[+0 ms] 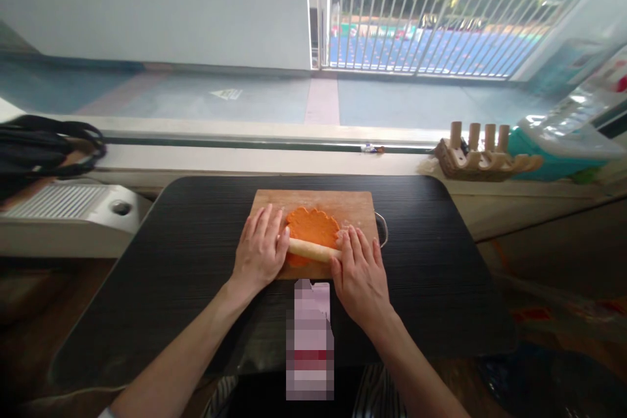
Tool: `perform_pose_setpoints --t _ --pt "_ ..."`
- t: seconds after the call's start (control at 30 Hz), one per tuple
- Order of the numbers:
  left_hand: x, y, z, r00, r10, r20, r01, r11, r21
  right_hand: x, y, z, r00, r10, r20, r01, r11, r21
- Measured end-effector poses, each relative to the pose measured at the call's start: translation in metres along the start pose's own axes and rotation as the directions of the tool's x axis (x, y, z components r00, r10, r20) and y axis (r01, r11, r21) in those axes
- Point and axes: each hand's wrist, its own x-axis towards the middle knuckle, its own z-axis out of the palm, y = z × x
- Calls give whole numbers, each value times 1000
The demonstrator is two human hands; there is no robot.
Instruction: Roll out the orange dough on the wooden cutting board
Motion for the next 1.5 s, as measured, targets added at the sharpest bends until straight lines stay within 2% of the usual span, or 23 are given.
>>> perform_pose_setpoints --t 0.2,0.3,0.47,0.57,0.73,0.9,1.0,1.13,1.3,1.5 --pt "26 4 4 1000 -21 14 21 1000 16 21 6 2 999 47 -6 -47 999 15" --pt "30 2 6 1000 6 21 -6 1000 -3 24 10 4 999 10 -33 -8 997 70" --pt "11 -7 0 996 86 25 -84 992 -90 8 17 9 978 -111 -176 146 969 200" --pt "-3 -14 -9 988 126 92 -114 984 -134 0 23 12 959 -181 -217 231 945 233" --pt "-17 -24 -24 976 164 144 -136 973 -187 1 29 6 945 -267 -186 306 925 226" --pt "-32 -20 -35 990 91 107 -76 988 -138 18 31 -14 917 -380 -119 398 886 238" --pt "-46 -9 -33 997 13 81 -9 999 -49 33 38 -18 893 -450 -27 440 857 269" --pt "-61 6 -21 999 -37 11 37 999 16 48 49 -10 858 -511 53 474 826 304" --pt "-65 16 -12 996 -55 -71 57 998 25 52 48 -2 884 -467 40 442 859 259" --pt "-52 13 -8 992 -74 -99 80 995 61 68 37 -2 910 -391 136 366 913 178"
